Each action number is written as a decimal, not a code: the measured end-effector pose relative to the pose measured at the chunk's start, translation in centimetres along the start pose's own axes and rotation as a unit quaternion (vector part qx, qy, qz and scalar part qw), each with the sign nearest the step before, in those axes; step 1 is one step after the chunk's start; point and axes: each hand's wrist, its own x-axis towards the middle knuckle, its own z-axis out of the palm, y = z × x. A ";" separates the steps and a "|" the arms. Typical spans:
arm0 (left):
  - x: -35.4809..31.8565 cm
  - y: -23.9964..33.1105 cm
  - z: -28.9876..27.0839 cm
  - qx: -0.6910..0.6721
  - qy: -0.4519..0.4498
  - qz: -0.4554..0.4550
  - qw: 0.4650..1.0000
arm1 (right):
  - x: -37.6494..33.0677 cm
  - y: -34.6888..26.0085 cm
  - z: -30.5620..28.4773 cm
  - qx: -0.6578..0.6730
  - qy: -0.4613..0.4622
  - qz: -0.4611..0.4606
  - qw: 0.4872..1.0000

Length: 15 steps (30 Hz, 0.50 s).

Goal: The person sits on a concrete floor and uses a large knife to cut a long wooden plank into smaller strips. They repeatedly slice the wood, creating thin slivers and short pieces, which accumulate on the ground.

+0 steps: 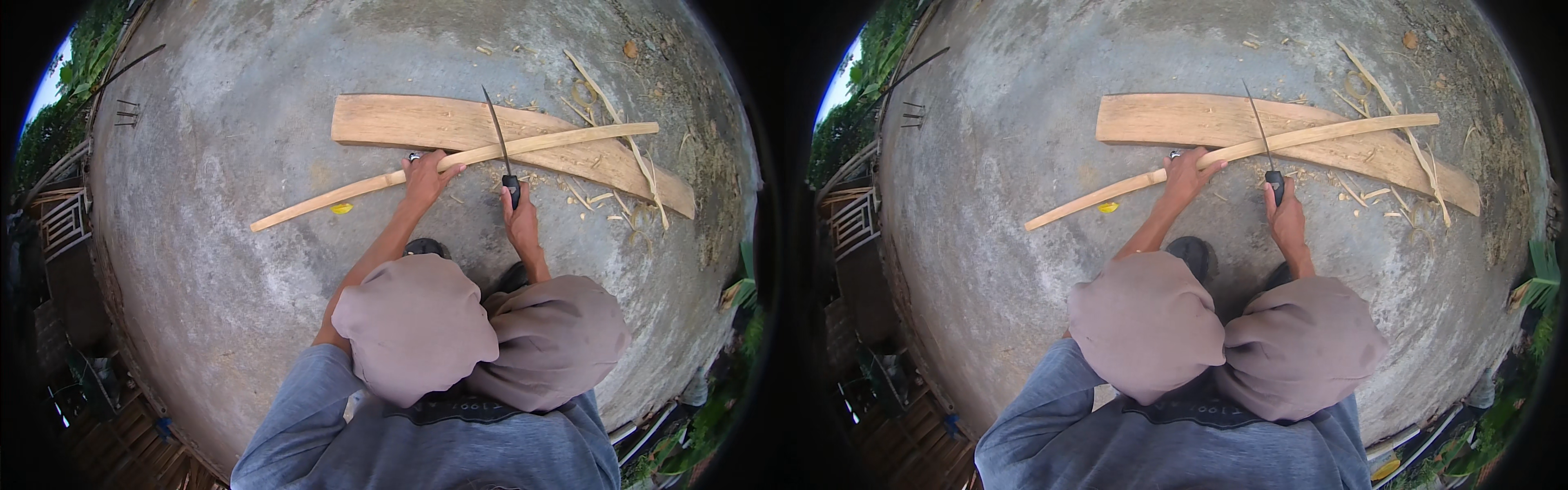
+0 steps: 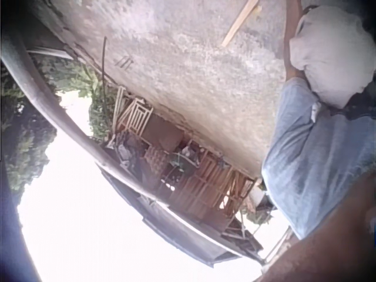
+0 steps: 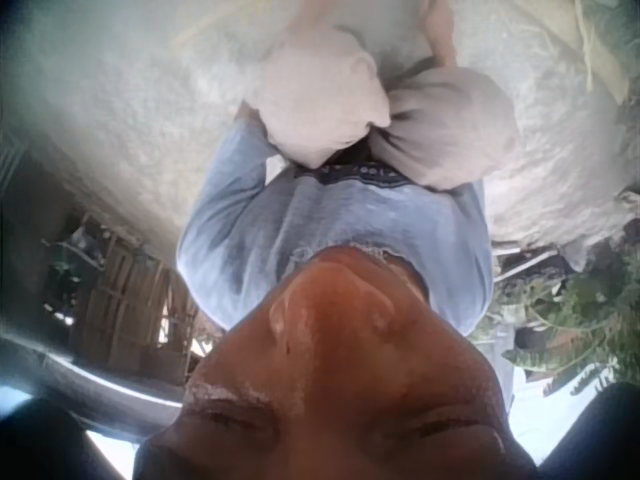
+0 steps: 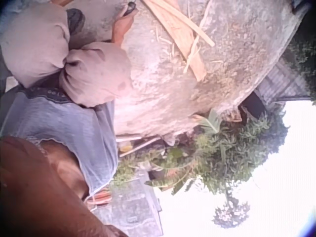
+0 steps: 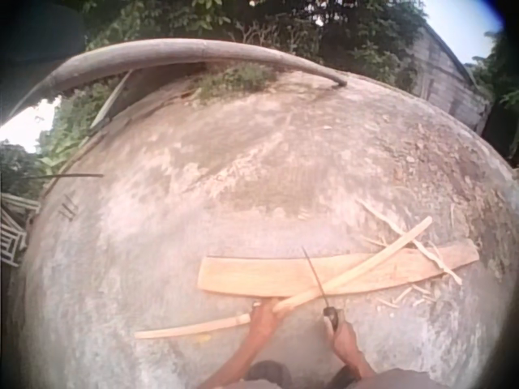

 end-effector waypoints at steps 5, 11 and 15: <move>-0.2 -0.8 0.3 0.035 0.011 0.029 0.999 | -0.1 -0.1 0.0 0.020 0.005 -0.015 1.000; 0.0 -0.4 0.4 0.028 -0.008 0.022 0.999 | 0.1 0.5 -0.3 0.006 -0.007 0.000 1.000; -0.1 -0.9 0.2 0.053 0.005 0.031 0.998 | 0.0 0.0 -0.1 0.007 -0.014 0.007 1.000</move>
